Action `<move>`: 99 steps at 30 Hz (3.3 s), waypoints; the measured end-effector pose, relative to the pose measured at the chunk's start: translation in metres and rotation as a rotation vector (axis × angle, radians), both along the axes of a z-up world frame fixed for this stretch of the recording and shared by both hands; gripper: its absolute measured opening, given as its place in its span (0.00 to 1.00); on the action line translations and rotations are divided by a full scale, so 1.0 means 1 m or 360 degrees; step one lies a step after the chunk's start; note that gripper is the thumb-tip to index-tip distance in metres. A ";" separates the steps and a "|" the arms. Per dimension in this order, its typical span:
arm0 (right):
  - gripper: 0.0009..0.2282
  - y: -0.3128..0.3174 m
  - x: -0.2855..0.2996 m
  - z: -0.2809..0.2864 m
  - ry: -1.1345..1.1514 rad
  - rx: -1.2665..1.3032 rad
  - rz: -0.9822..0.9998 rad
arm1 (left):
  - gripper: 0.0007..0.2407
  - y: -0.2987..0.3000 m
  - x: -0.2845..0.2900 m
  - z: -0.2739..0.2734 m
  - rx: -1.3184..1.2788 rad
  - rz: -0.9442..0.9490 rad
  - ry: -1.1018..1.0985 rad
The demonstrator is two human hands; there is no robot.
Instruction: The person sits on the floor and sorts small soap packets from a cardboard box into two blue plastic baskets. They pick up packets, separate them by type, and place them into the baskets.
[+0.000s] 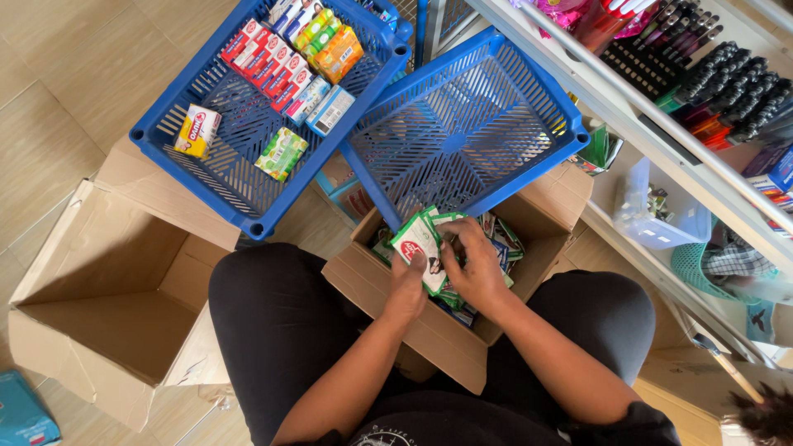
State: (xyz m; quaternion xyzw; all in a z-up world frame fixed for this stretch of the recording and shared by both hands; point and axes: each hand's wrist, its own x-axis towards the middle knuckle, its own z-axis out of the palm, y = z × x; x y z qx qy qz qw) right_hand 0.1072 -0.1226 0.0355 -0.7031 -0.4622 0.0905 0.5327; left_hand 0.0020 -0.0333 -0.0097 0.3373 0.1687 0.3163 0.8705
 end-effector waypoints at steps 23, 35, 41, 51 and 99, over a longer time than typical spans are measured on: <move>0.15 -0.030 0.083 -0.014 0.0822 -0.0555 0.0686 | 0.17 0.044 -0.024 0.019 -0.0745 -0.0332 -0.0194; 0.14 -0.079 0.125 -0.057 0.1994 0.0783 0.0744 | 0.45 0.033 -0.005 0.057 0.0965 -0.0703 0.0784; 0.14 -0.068 0.108 -0.055 0.2123 0.0609 0.0850 | 0.53 0.002 -0.001 0.066 0.2087 -0.0628 0.0596; 0.42 -0.053 0.092 0.031 0.2228 0.0609 0.1067 | 0.13 -0.004 0.004 -0.031 0.1067 -0.0617 0.0621; 0.07 -0.028 0.075 -0.010 0.1437 0.0722 -0.0199 | 0.18 0.013 0.019 0.012 0.0895 -0.0684 0.0497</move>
